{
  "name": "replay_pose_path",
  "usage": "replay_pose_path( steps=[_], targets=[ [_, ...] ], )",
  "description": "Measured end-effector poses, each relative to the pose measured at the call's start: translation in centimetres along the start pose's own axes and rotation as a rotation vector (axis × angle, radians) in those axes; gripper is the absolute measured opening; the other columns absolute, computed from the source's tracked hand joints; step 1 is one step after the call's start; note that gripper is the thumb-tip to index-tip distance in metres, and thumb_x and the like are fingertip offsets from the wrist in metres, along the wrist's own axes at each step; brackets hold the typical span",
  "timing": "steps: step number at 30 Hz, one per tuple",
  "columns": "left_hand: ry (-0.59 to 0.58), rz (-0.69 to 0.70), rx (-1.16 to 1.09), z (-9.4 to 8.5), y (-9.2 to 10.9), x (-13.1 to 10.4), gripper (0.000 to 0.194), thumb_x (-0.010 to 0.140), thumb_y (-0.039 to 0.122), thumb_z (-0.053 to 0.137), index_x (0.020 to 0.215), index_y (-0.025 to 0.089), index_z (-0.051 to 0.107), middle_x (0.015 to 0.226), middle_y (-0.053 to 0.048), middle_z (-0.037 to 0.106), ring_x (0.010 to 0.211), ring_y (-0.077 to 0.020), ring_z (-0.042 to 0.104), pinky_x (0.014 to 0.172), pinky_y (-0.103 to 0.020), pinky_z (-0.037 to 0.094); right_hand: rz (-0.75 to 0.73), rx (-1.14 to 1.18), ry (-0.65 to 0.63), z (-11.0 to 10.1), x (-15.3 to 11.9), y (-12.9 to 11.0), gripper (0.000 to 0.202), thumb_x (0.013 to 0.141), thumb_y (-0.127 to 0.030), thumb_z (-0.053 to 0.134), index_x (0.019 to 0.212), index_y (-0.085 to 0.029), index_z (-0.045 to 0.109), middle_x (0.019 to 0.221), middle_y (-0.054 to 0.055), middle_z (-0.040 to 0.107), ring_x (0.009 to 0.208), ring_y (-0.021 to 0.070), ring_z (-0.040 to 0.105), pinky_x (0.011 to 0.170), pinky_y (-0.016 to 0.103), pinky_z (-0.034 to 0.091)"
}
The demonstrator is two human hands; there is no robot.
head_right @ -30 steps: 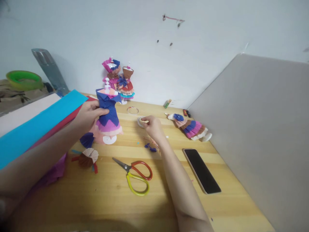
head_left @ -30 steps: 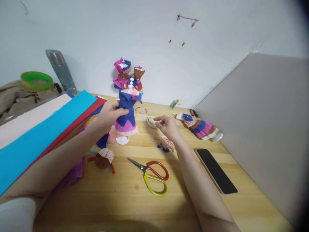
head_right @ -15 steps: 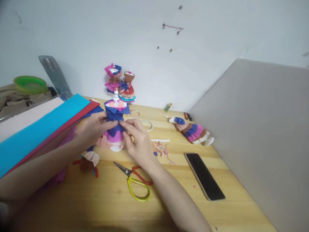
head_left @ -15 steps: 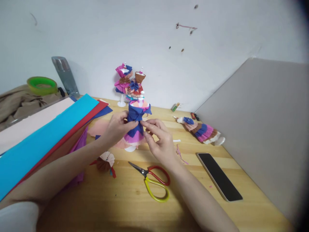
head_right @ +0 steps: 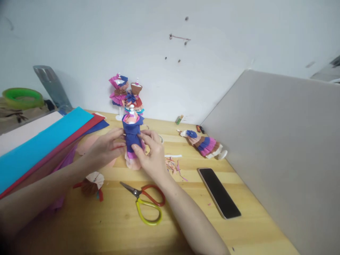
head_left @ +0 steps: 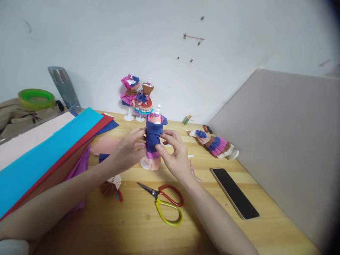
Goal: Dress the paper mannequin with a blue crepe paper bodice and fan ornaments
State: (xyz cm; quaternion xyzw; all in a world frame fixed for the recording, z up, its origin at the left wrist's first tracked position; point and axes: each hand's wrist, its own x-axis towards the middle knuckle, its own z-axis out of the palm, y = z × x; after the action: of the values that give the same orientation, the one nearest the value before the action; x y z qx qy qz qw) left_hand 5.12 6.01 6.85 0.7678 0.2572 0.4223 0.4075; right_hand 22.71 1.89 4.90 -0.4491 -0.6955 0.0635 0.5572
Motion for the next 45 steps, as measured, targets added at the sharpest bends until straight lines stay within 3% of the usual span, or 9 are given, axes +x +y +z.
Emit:
replay_pose_path(
  steps=[3,7,16,19,23,32,36,40,45],
  targets=[
    [-0.025,-0.012,-0.065,0.2,0.0,-0.1,0.034,0.078,0.008,0.055,0.108,0.017,0.067,0.118,-0.012,0.066,0.109,-0.0223,0.064,0.087,-0.033,0.059,0.084,0.022,0.058,0.1,0.1,0.5,0.026,0.079,-0.037,0.073,0.100,-0.021,0.070,0.108,0.010,0.067,0.101,0.0248,0.063,0.081,0.040,0.053],
    [-0.068,-0.066,-0.166,0.1,-0.5,0.1,0.035,0.078,0.012,0.060,0.111,0.018,0.068,0.107,-0.009,0.071,0.094,-0.0206,0.070,0.082,-0.034,0.061,0.269,0.202,0.107,0.2,0.3,1.5,0.022,0.075,-0.036,0.073,0.090,-0.021,0.067,0.092,0.005,0.069,0.084,0.0207,0.066,0.075,0.035,0.053],
    [0.026,-0.175,-0.151,-1.2,-1.4,1.5,0.041,0.076,0.026,0.068,0.114,0.011,0.071,0.099,-0.011,0.077,0.072,-0.0164,0.070,0.062,-0.029,0.060,0.440,0.666,0.089,0.7,0.4,3.7,0.035,0.071,-0.051,0.077,0.093,-0.024,0.071,0.088,0.003,0.076,0.083,0.0219,0.069,0.083,0.038,0.055],
    [0.061,-0.165,-0.166,-1.1,-1.8,1.7,0.036,0.075,0.029,0.070,0.106,0.012,0.074,0.088,-0.009,0.076,0.072,-0.0171,0.069,0.062,-0.030,0.059,0.422,0.648,0.060,1.0,0.2,4.2,0.039,0.071,-0.056,0.076,0.094,-0.025,0.073,0.092,0.003,0.077,0.087,0.0231,0.069,0.086,0.039,0.054],
    [0.100,-0.006,-0.054,-0.5,-2.1,1.6,0.014,0.072,0.026,0.071,0.079,0.014,0.075,0.082,-0.006,0.073,0.073,-0.0156,0.066,0.067,-0.028,0.057,0.365,0.587,-0.011,1.1,0.0,4.3,0.038,0.077,-0.059,0.072,0.096,-0.027,0.075,0.097,0.004,0.077,0.091,0.0235,0.068,0.087,0.039,0.053],
    [0.301,0.293,0.228,-0.2,-1.1,1.0,0.007,0.078,0.019,0.069,0.072,0.018,0.069,0.075,-0.003,0.070,0.063,-0.0118,0.060,0.055,-0.022,0.049,0.184,0.384,-0.107,0.8,0.1,2.8,0.039,0.089,-0.058,0.057,0.098,-0.025,0.076,0.093,0.003,0.074,0.084,0.0211,0.063,0.080,0.035,0.051],
    [0.290,0.269,0.235,-0.2,-1.3,1.1,0.008,0.079,0.020,0.066,0.072,0.018,0.069,0.070,-0.002,0.069,0.064,-0.0130,0.060,0.058,-0.024,0.049,0.168,0.313,-0.142,0.5,0.2,1.9,0.041,0.090,-0.058,0.055,0.089,-0.022,0.076,0.085,0.004,0.071,0.081,0.0215,0.062,0.080,0.036,0.051],
    [0.229,0.184,0.224,-0.3,-0.8,1.1,0.012,0.079,0.021,0.063,0.068,0.019,0.067,0.068,-0.001,0.067,0.065,-0.0133,0.059,0.060,-0.024,0.049,0.193,0.313,-0.151,0.1,0.1,1.0,0.030,0.088,-0.050,0.060,0.092,-0.024,0.075,0.089,0.004,0.071,0.088,0.0235,0.065,0.087,0.037,0.051],
    [0.163,0.123,0.229,-0.5,-0.5,1.1,0.013,0.080,0.024,0.061,0.068,0.018,0.064,0.075,-0.003,0.069,0.071,-0.0144,0.061,0.063,-0.025,0.049,0.184,0.238,-0.112,0.1,0.1,0.9,0.025,0.087,-0.045,0.063,0.084,-0.023,0.074,0.083,0.004,0.071,0.088,0.0244,0.065,0.086,0.039,0.051]
  ],
)
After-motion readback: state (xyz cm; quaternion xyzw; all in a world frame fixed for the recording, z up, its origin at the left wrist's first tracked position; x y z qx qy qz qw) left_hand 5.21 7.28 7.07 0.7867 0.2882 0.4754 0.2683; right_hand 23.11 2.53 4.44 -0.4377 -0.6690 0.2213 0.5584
